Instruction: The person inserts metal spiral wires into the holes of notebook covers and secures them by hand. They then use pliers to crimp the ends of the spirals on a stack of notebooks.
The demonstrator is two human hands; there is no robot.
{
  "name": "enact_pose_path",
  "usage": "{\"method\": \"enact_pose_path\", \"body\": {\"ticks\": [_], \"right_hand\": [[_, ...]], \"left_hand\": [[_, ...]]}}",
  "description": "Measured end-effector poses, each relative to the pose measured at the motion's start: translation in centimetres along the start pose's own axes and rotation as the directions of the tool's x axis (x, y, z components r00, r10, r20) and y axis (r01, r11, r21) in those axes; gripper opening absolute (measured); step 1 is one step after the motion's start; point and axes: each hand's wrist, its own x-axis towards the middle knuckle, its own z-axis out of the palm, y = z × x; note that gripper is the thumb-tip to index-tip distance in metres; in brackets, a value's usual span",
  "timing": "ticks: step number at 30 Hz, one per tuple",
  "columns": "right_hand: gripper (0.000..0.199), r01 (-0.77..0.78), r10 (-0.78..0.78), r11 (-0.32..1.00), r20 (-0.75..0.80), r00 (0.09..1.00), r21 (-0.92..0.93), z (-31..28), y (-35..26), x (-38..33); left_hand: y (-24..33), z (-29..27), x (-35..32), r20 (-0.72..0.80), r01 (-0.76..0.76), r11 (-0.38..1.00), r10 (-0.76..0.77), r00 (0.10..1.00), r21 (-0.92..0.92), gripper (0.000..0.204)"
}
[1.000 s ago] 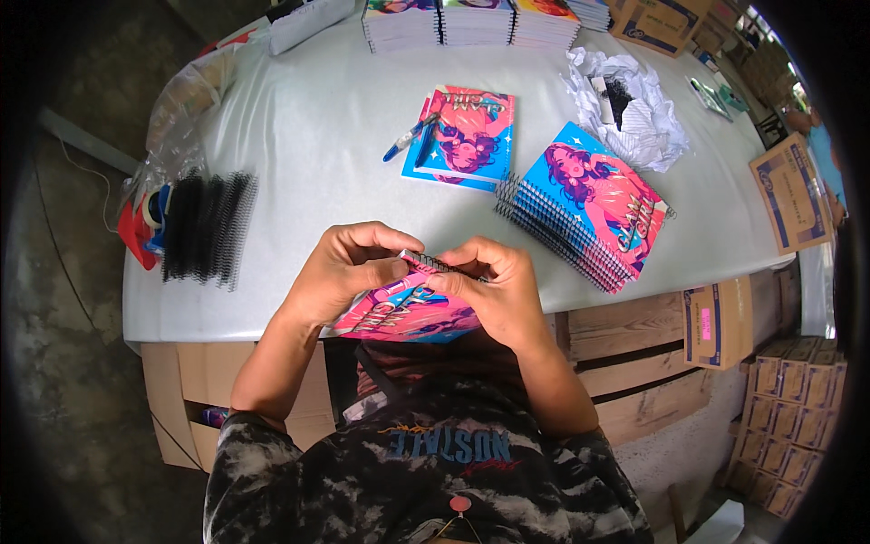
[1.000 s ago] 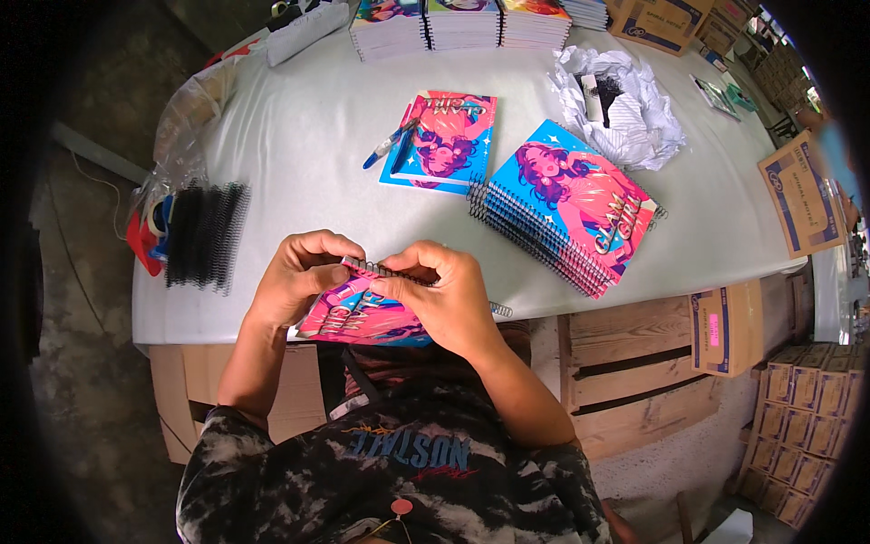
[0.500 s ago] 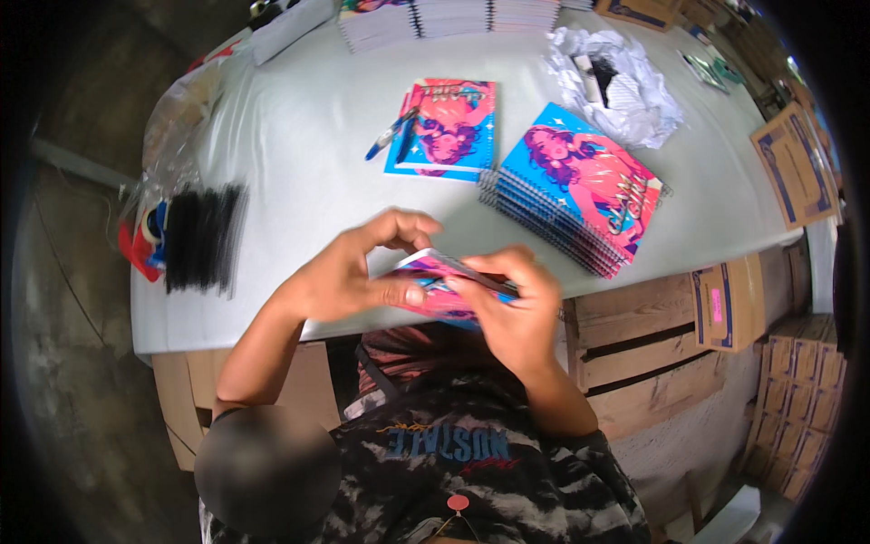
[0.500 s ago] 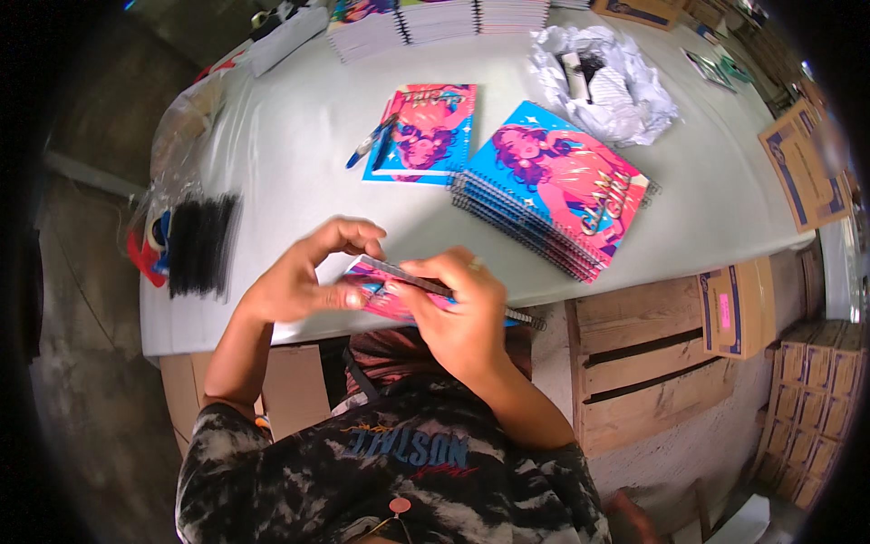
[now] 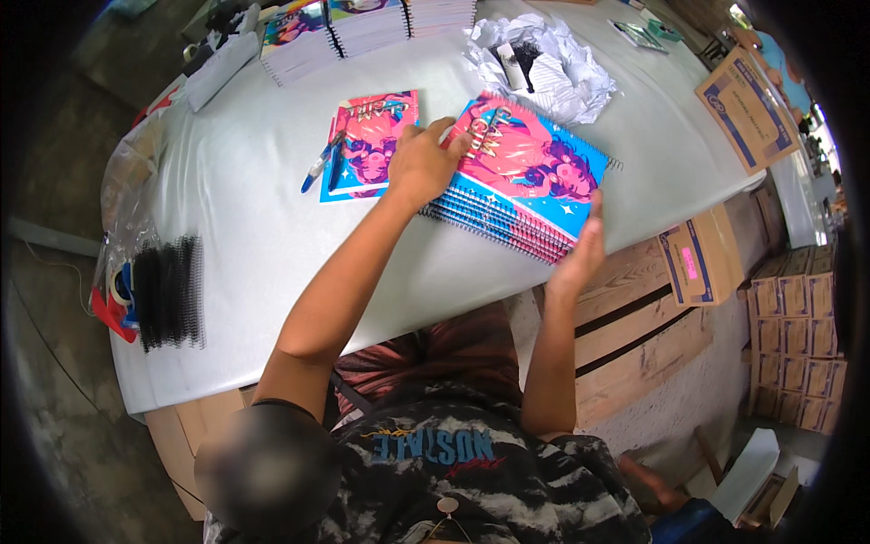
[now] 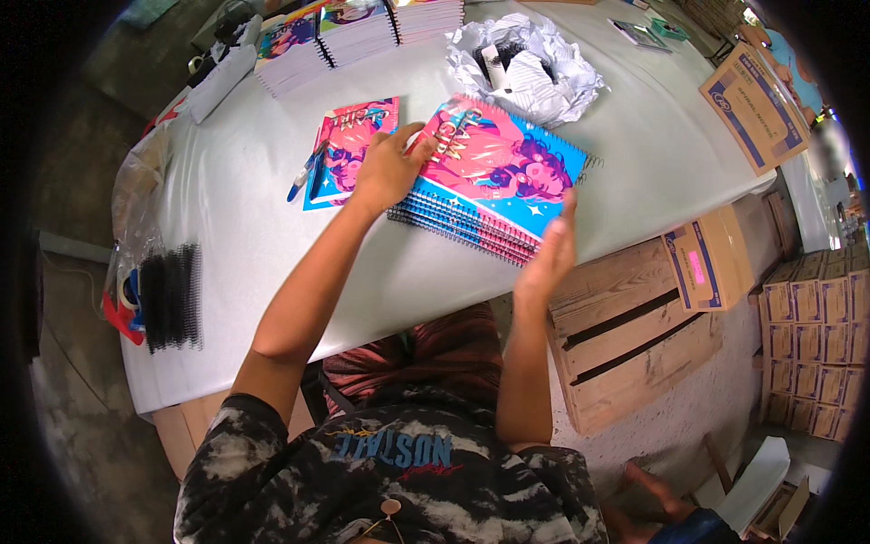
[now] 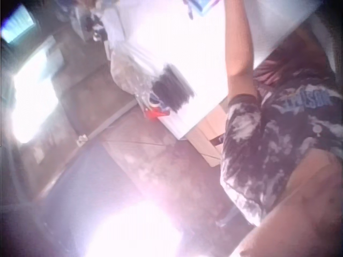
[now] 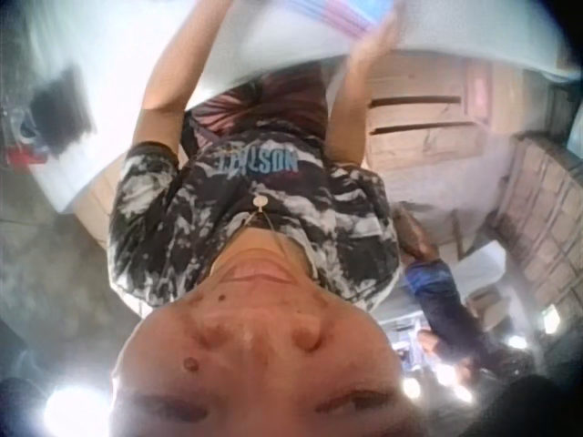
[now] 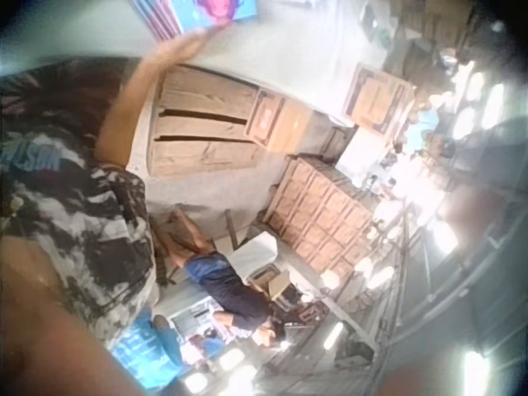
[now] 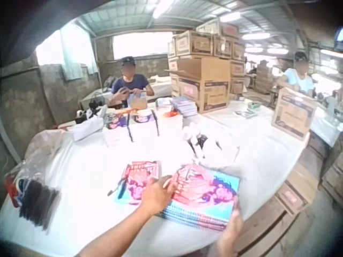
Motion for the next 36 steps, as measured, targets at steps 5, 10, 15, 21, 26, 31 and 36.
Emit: {"method": "enact_pose_path", "body": {"ticks": [5, 10, 15, 21, 26, 31, 36], "right_hand": [[0.038, 0.043, -0.049, 0.987, -0.037, 0.998, -0.154, 1.0, 0.1, -0.9], [0.028, 0.122, -0.156, 0.969, -0.152, 0.976, -0.213, 1.9, 0.6, -1.3], [0.027, 0.092, -0.138, 0.962, -0.165, 0.977, -0.258, 1.5, 0.8, -1.3], [0.031, 0.167, -0.224, 0.932, -0.151, 0.963, -0.321, 1.0, 0.4, -2.2], [0.038, 0.38, -0.46, 0.821, -0.101, 0.882, -0.427, 2.0, -1.6, -4.2], [0.036, 0.565, -0.579, 0.789, 0.014, 0.815, -0.242, 4.8, -3.9, -5.1], [0.041, 0.33, -0.341, 0.94, 0.206, 0.917, 0.087, 7.7, -7.8, -3.4]], "left_hand": [[0.5, 0.3, -2.0, -0.302, -0.091, 0.871, -0.068, 0.951, -0.482, 0.028], [-0.8, 2.4, -3.1, -0.368, -0.127, 0.781, -0.138, 0.92, -0.611, 0.037], [-2.1, -0.1, -2.2, -0.142, -0.029, 0.769, -0.081, 0.987, -0.639, 0.028], [-9.6, -3.3, -4.1, 0.028, -0.265, 0.948, 0.265, 0.964, 0.177, 0.037], [-12.4, -4.7, -4.8, 0.127, -0.41, 0.903, 0.395, 0.91, 0.131, 0.035], [-13.2, -6.5, -0.4, -0.052, 0.068, 0.915, -0.096, 0.994, -0.398, 0.029], [-7.1, -13.6, 0.6, -0.357, -0.21, 0.553, -0.173, 0.918, -0.807, 0.032]]}}
